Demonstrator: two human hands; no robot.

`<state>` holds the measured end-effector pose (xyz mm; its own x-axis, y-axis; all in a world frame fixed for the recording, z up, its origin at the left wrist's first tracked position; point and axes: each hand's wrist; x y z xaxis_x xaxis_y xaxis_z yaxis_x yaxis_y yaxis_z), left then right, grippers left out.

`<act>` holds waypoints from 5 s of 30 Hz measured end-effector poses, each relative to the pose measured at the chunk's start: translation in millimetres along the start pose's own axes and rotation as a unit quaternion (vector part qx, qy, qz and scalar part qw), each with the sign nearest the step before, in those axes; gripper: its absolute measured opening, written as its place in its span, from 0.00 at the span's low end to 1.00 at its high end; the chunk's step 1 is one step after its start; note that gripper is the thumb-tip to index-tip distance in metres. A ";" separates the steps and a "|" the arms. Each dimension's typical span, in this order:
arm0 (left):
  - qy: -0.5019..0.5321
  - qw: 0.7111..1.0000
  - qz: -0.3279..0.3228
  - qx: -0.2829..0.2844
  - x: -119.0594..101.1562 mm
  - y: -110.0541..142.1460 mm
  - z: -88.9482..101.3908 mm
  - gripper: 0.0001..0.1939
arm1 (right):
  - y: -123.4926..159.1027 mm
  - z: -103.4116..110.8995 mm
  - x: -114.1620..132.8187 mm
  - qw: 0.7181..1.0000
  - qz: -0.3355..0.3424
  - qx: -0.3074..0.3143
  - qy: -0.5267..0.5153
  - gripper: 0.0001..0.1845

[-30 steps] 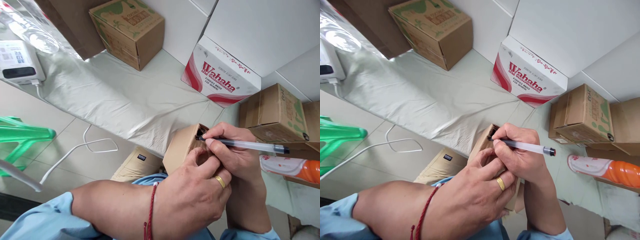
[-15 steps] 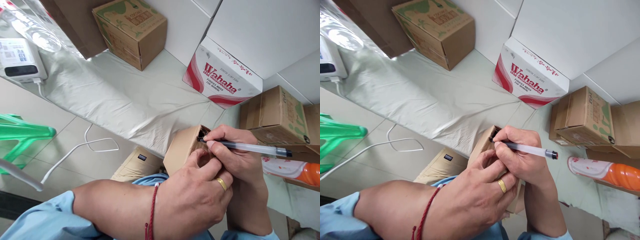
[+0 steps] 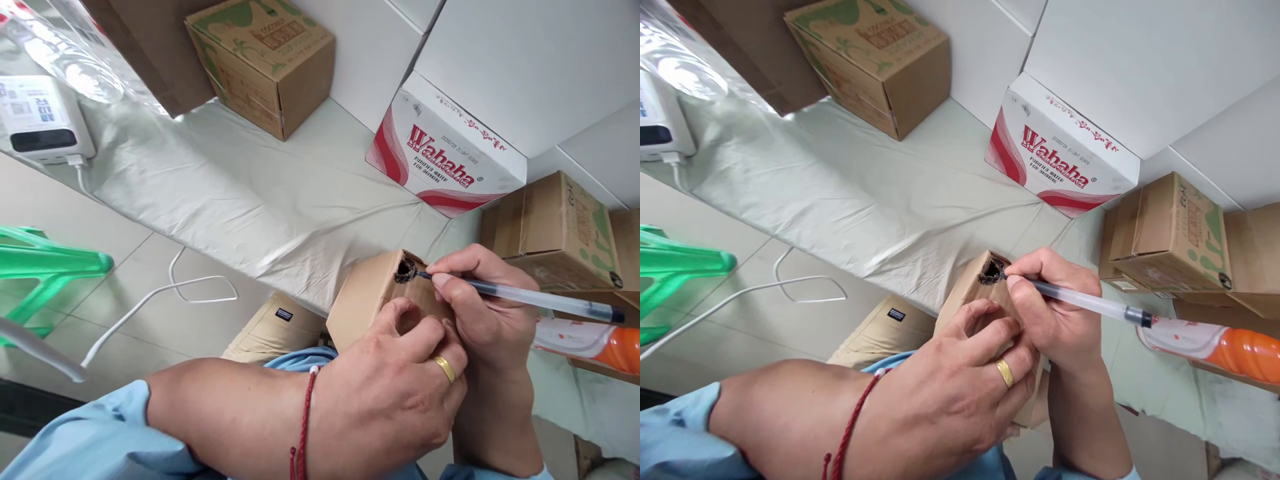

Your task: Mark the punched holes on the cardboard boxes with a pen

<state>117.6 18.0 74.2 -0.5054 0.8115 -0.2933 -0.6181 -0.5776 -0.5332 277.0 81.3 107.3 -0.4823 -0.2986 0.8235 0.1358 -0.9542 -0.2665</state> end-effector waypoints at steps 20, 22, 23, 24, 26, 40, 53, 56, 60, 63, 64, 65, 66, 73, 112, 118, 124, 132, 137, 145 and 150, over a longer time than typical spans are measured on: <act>0.002 1.000 -0.007 0.001 1.3 0.5 0.8 0.09 | -4.5 0.7 0.7 0.998 -0.015 0.032 0.048 0.11; 0.002 1.000 -0.009 0.003 1.6 0.3 1.6 0.09 | -4.4 0.2 0.9 0.998 -0.023 0.022 0.051 0.11; 0.000 1.000 -0.011 0.005 1.7 0.3 1.8 0.09 | -4.0 -0.1 0.7 0.998 -0.027 0.017 0.054 0.11; -0.002 1.000 -0.011 0.008 1.6 0.4 2.0 0.09 | -3.4 -0.3 0.3 0.998 -0.030 0.011 0.057 0.11; -0.007 1.000 -0.012 0.017 1.5 0.6 2.2 0.10 | -2.1 -0.8 -1.3 0.997 -0.039 -0.006 0.060 0.10; -0.012 1.000 -0.015 0.011 1.2 0.4 1.1 0.12 | -0.8 -2.6 -4.7 0.997 -0.037 -0.005 0.065 0.07; -0.017 1.000 -0.016 0.013 1.7 1.1 1.2 0.13 | -4.4 -1.6 -3.4 0.996 -0.040 0.003 0.084 0.06; -0.014 1.000 -0.015 0.007 1.7 1.5 1.3 0.12 | -2.8 -1.9 -4.0 0.996 -0.044 -0.007 0.076 0.07; -0.006 1.000 -0.015 0.005 2.5 1.0 1.9 0.13 | -3.3 -2.1 -3.6 0.997 -0.034 -0.002 0.068 0.06; -0.005 1.000 -0.016 0.006 3.0 0.4 2.0 0.13 | -4.3 -2.5 -2.9 0.997 -0.033 0.003 0.076 0.07; -0.003 1.000 -0.016 0.006 3.0 0.4 2.0 0.13 | -4.4 -2.6 -2.6 0.996 -0.034 0.001 0.077 0.07; -0.002 1.000 -0.016 0.006 2.9 0.6 1.9 0.13 | -4.3 -2.7 -2.4 0.997 -0.034 -0.003 0.076 0.08; -0.001 1.000 -0.016 0.006 2.8 0.9 1.8 0.13 | -4.1 -2.7 -2.2 0.997 -0.034 -0.007 0.074 0.08; 0.008 1.000 -0.013 0.004 1.6 2.4 1.1 0.12 | -2.3 -2.6 -1.6 0.997 -0.030 -0.010 0.067 0.09; 0.013 1.000 -0.007 -0.012 1.7 2.3 -0.8 0.11 | -3.5 -1.1 -1.0 0.997 0.000 0.002 0.076 0.09; 0.007 1.000 -0.008 -0.005 0.9 2.5 -0.8 0.13 | -5.1 -1.2 -1.3 0.996 -0.006 0.030 0.087 0.07; -0.005 1.000 -0.012 0.000 1.4 3.0 -1.2 0.15 | -6.1 -3.2 -0.8 0.995 -0.024 0.002 0.092 0.08; -0.006 1.000 -0.009 -0.011 0.4 3.6 -1.7 0.12 | -4.8 -2.5 -0.2 0.996 -0.020 -0.009 0.092 0.08; -0.005 1.000 -0.013 -0.004 0.8 3.3 -0.8 0.13 | -4.8 -3.9 0.7 0.996 -0.025 -0.011 0.089 0.07; -0.001 1.000 -0.008 -0.014 0.9 4.3 -2.2 0.12 | -5.3 -1.8 0.0 0.994 -0.020 -0.019 0.102 0.07; -0.001 1.000 -0.016 -0.012 1.8 4.3 -1.6 0.12 | -5.2 -3.4 0.7 0.995 -0.029 -0.024 0.098 0.07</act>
<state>115.0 17.1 70.1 -0.4874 0.8289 -0.2745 -0.6186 -0.5497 -0.5614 273.0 86.1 107.6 -0.6477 -0.2290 0.7266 0.0634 -0.9666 -0.2482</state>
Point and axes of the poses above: each hand's wrist, its own y-axis away from the middle knuckle, its own z-axis out of the back of the hand, x = y × z, and after that the axes turned 1 degree about -y, right-handed
